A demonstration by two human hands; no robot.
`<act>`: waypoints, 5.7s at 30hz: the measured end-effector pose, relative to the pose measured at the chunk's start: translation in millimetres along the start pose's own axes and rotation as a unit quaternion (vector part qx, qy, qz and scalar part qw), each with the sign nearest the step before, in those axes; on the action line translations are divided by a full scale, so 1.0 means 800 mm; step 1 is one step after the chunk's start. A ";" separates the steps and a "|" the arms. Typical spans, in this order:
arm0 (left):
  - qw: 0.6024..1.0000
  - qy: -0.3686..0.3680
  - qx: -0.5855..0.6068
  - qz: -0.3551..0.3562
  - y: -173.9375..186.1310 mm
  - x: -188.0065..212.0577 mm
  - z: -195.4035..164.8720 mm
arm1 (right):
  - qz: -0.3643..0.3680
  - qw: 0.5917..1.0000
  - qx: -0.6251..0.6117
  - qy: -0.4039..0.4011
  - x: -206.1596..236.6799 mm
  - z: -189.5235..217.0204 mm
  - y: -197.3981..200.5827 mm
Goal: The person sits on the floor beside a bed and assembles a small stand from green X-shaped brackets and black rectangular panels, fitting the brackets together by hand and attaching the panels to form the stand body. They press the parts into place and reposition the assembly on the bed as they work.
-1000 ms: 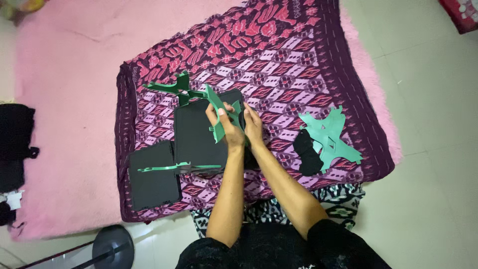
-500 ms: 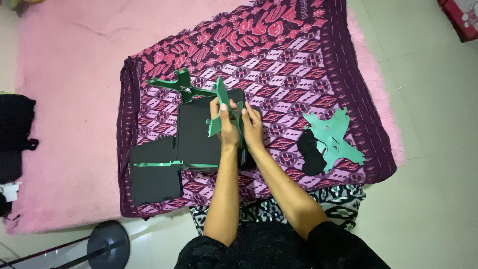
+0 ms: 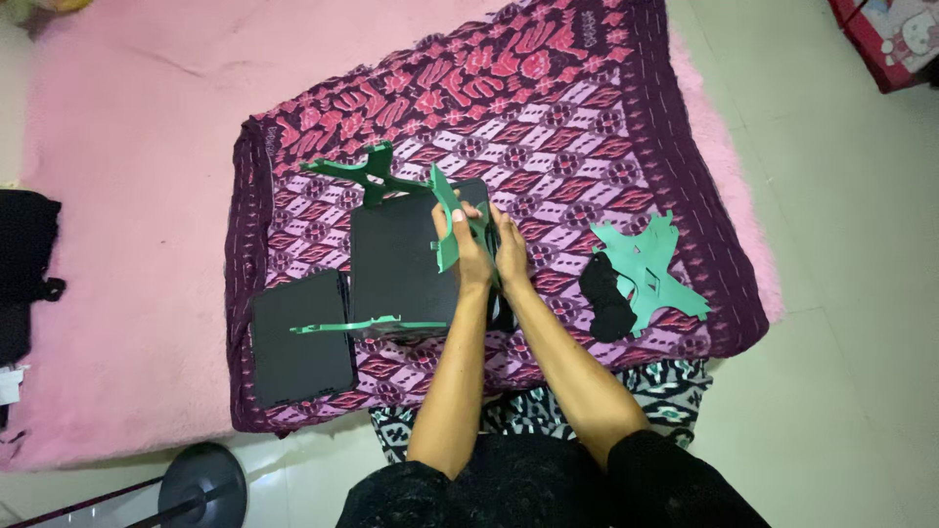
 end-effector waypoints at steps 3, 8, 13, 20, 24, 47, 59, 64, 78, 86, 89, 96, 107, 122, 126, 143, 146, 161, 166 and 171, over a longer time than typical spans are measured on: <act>0.994 0.005 -0.109 0.017 -0.003 0.000 -0.003 | 0.013 0.999 -0.036 -0.003 0.000 0.006 -0.001; 0.995 0.020 -0.093 0.034 -0.005 -0.004 -0.010 | 0.030 0.998 -0.060 0.004 -0.001 0.015 -0.008; 0.984 0.008 -0.177 0.029 -0.015 0.003 -0.023 | 0.052 0.997 -0.054 0.034 0.001 0.016 -0.006; 0.979 -0.009 -0.196 0.049 -0.024 0.016 -0.023 | 0.084 0.996 -0.010 0.035 0.009 0.027 -0.010; 0.964 0.018 -0.257 0.062 -0.019 0.029 -0.022 | 0.103 0.993 0.049 0.012 0.027 0.033 -0.014; 0.971 0.090 -0.170 -0.140 0.322 0.103 -0.085 | 0.040 0.872 0.484 0.066 0.097 -0.003 -0.009; 0.955 0.284 -0.011 0.079 0.276 0.005 -0.048 | 0.010 0.886 0.462 -0.047 0.110 0.008 -0.030; 0.942 0.325 0.055 0.068 0.279 0.011 -0.051 | 0.009 0.885 0.465 -0.020 0.110 0.006 -0.028; 0.956 0.266 0.120 0.029 0.271 0.037 -0.056 | -0.008 0.964 0.264 0.017 0.102 0.029 -0.021; 0.942 0.240 0.194 -0.132 0.226 0.076 -0.046 | -0.042 0.994 0.069 -0.077 0.091 0.065 -0.014; 0.943 0.222 0.213 -0.125 0.208 0.094 -0.043 | -0.091 0.987 0.086 -0.099 0.093 0.064 -0.009; 0.949 0.169 0.204 -0.172 0.193 0.119 -0.033 | -0.103 0.985 0.137 0.009 0.104 0.041 -0.004; 0.922 0.152 0.186 -0.304 0.141 0.165 -0.012 | -0.014 0.981 0.194 -0.015 0.198 -0.013 -0.027; 0.912 0.388 0.033 0.124 0.296 -0.061 -0.036 | -0.031 0.978 0.206 0.028 0.189 -0.034 -0.032; 0.885 0.432 -0.010 0.177 0.274 -0.071 -0.021 | -0.097 0.972 0.212 0.019 0.165 -0.040 -0.030; 0.911 0.379 0.154 0.048 0.248 0.023 -0.030 | 0.022 0.986 0.065 -0.150 0.055 0.022 0.011; 0.912 0.369 0.178 0.023 0.227 0.037 -0.036 | 0.057 0.983 0.045 -0.168 0.020 0.036 0.017; 0.949 0.269 0.161 0.039 0.222 0.042 -0.015 | 0.077 0.978 -0.008 -0.195 0.022 0.037 0.002; 0.965 0.219 0.141 0.028 0.227 0.046 -0.016 | 0.043 0.979 0.026 -0.200 0.045 0.047 -0.002; 0.937 0.295 0.180 0.053 0.236 0.072 -0.033 | 0.039 0.987 0.012 -0.155 0.087 0.030 -0.003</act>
Point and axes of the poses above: each hand's wrist, its own x-axis away from the middle knuckle, its own y-axis out of the back of the hand, z = x × y, the point moved 3 cm from there along -x, towards the middle knuckle, and after that the axes turned 11 degrees about z, right-handed, at the moved point
